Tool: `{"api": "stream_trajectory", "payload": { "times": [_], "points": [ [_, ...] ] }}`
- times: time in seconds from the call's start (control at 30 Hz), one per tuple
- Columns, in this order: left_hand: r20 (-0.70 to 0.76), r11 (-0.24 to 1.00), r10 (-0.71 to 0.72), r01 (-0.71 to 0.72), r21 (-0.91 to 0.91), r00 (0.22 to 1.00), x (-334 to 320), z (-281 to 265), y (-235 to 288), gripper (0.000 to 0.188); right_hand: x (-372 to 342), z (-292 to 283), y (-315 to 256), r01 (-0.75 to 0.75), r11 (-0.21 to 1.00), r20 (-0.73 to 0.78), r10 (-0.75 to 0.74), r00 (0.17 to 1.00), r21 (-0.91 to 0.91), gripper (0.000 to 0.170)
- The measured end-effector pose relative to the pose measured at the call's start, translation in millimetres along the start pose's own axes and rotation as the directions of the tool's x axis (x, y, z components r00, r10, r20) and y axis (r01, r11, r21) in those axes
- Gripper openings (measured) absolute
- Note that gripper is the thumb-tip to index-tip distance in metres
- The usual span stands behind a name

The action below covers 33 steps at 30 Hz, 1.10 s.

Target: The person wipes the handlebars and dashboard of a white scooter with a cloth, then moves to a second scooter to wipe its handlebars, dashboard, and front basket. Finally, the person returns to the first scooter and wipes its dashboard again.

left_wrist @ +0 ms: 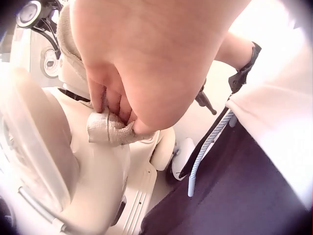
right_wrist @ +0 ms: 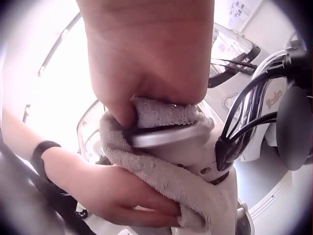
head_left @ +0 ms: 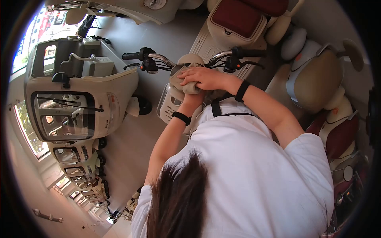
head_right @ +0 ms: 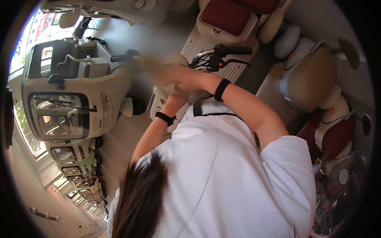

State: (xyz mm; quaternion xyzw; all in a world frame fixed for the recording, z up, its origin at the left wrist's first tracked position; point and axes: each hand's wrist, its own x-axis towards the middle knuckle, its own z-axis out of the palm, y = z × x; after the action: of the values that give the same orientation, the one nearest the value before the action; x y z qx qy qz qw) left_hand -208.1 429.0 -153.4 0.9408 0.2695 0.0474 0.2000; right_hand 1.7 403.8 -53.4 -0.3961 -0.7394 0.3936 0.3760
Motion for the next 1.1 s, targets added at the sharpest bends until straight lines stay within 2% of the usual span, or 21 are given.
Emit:
{"api": "stream_trajectory", "payload": {
  "times": [0.03,0.07,0.13,0.27,0.3,0.33,0.37,0.4,0.43,0.47,0.53,0.57,0.67,0.77,0.83,0.9,0.93,0.97,1.03,1.07,1.1],
  "points": [
    [0.024,0.997,-0.007,0.009,-0.071,1.000,-1,-1,-1,0.062,0,4,5,0.024,1.000,0.033,-0.023,0.999,-0.018,0.054],
    [0.030,0.998,-0.002,0.004,-0.070,1.000,-4,-2,-1,0.062,-1,7,11,0.046,0.998,0.067,-0.043,0.997,-0.039,0.053],
    [-0.049,0.996,0.004,0.001,0.091,0.999,-12,-11,5,0.030,0,10,3,0.056,0.996,0.052,-0.052,0.997,-0.063,0.054],
    [-0.091,0.985,-0.028,0.043,0.168,0.995,-18,-50,28,0.024,14,18,-6,0.068,0.990,-0.059,-0.076,0.995,-0.126,0.057],
    [0.107,0.959,-0.211,0.185,0.213,0.972,-20,-64,36,0.021,21,17,-9,0.071,0.990,-0.058,-0.078,0.995,-0.125,0.057],
    [0.288,0.908,-0.388,0.308,0.284,0.876,-22,-72,40,0.019,28,14,-13,-0.066,0.978,-0.037,0.060,0.998,-0.200,0.056],
    [0.285,0.906,-0.391,0.311,0.286,0.875,-24,-73,36,0.019,33,11,-15,-0.198,0.940,-0.027,0.198,0.980,-0.277,0.055],
    [0.111,0.958,-0.162,0.129,0.257,0.980,-27,-70,30,0.017,36,12,-6,-0.193,0.941,-0.026,0.194,0.981,-0.278,0.055],
    [-0.072,0.963,0.084,-0.062,0.263,0.994,-27,-70,27,0.016,40,13,8,-0.239,0.936,-0.065,0.230,0.971,-0.260,0.054],
    [-0.075,0.962,0.082,-0.060,0.265,0.994,-25,-68,26,0.016,41,14,21,-0.285,0.928,-0.104,0.267,0.958,-0.240,0.052],
    [-0.188,0.947,-0.081,0.134,0.292,0.979,-15,-68,29,0.017,34,5,27,-0.273,0.946,-0.135,0.251,0.959,-0.177,0.051],
    [-0.191,0.947,-0.081,0.136,0.290,0.978,-15,-72,30,0.017,28,0,29,-0.259,0.959,-0.167,0.239,0.956,-0.113,0.050],
    [-0.169,0.960,-0.100,0.140,0.242,0.981,-15,-97,38,0.022,14,-25,10,-0.309,0.945,-0.114,0.296,0.948,-0.111,0.050],
    [-0.194,0.922,-0.241,0.286,0.262,0.951,-30,-111,33,0.018,3,-30,14,-0.319,0.928,-0.108,0.303,0.947,-0.191,0.050],
    [-0.240,0.851,-0.462,0.503,0.149,0.854,-36,-131,35,0.019,-5,-23,18,-0.340,0.907,-0.125,0.318,0.940,-0.247,0.049],
    [-0.320,0.840,-0.484,0.535,0.092,0.815,-37,-150,41,0.021,-9,-8,22,-0.358,0.884,-0.142,0.329,0.933,-0.302,0.048],
    [-0.398,0.827,-0.504,0.561,0.033,0.767,-36,-156,44,0.023,-10,4,25,-0.307,0.882,-0.234,0.234,0.944,-0.356,0.046],
    [-0.395,0.826,-0.506,0.562,0.034,0.767,-32,-159,49,0.023,-11,12,29,-0.261,0.872,-0.318,0.130,0.939,-0.414,0.045],
    [-0.418,0.909,-0.383,0.418,-0.009,0.824,-26,-159,58,0.028,-5,20,33,-0.274,0.865,-0.337,0.132,0.932,-0.420,0.047],
    [-0.385,0.956,-0.182,0.254,0.144,0.905,-20,-155,59,0.034,2,21,37,-0.285,0.856,-0.358,0.128,0.925,-0.431,0.050],
    [-0.385,0.955,-0.183,0.256,0.148,0.905,-14,-149,63,0.034,11,17,37,-0.283,0.858,-0.358,0.126,0.925,-0.429,0.050]
  ]
}}
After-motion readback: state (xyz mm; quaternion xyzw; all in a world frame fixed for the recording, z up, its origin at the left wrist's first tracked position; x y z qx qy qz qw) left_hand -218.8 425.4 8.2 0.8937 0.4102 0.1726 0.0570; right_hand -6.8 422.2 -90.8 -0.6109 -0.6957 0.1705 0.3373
